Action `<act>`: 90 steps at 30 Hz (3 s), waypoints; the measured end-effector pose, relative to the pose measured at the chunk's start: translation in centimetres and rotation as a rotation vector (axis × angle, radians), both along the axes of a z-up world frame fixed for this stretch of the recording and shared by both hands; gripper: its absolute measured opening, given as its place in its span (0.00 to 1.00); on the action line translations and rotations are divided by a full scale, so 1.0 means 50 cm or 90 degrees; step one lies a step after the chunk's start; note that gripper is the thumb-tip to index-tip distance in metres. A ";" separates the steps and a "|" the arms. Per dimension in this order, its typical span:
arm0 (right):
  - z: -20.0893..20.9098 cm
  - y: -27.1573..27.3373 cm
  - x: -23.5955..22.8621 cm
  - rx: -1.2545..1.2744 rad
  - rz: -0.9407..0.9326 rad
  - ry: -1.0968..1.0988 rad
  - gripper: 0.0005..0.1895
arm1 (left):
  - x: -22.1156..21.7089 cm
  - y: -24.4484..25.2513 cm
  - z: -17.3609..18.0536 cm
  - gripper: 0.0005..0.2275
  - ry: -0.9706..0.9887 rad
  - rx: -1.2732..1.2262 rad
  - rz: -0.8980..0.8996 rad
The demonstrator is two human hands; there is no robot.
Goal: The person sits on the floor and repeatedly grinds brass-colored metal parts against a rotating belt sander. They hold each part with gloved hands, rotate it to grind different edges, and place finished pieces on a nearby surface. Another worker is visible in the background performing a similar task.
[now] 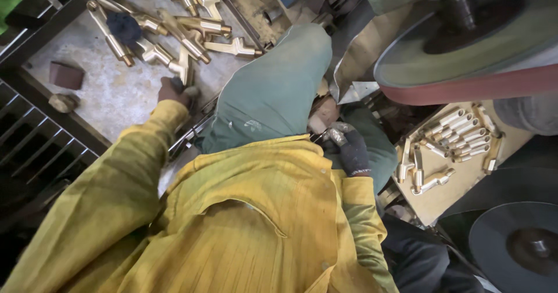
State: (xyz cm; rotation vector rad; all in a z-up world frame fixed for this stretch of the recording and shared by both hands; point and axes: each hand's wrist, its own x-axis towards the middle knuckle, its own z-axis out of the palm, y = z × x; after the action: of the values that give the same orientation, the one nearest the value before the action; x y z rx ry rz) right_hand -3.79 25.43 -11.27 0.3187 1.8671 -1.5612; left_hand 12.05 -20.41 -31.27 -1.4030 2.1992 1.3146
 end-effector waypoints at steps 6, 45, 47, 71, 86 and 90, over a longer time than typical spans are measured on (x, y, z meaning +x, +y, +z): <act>-0.001 0.001 -0.004 0.030 0.020 0.001 0.12 | 0.125 -0.048 0.067 0.28 -0.071 0.010 -0.138; -0.018 0.015 -0.010 0.001 -0.002 -0.006 0.11 | -0.042 -0.071 0.229 0.21 -0.061 0.012 0.290; -0.018 0.015 -0.012 0.010 -0.003 -0.006 0.10 | -0.038 -0.069 0.226 0.20 -0.057 -0.048 0.215; 0.003 0.006 -0.008 0.047 0.043 0.059 0.11 | 0.007 -0.088 0.119 0.20 -0.119 -0.140 -0.186; -0.009 0.012 -0.010 0.028 0.022 0.043 0.11 | 0.018 -0.197 0.114 0.23 -0.160 -0.123 -0.493; -0.008 0.012 -0.009 0.036 0.012 0.013 0.11 | 0.009 -0.238 0.117 0.20 -0.068 -0.119 -0.150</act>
State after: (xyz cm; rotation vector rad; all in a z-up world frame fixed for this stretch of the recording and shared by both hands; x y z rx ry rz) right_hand -4.23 26.03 -11.65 0.3109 1.9272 -1.5075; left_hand 12.48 -32.31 -25.40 -1.1947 2.3770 0.9555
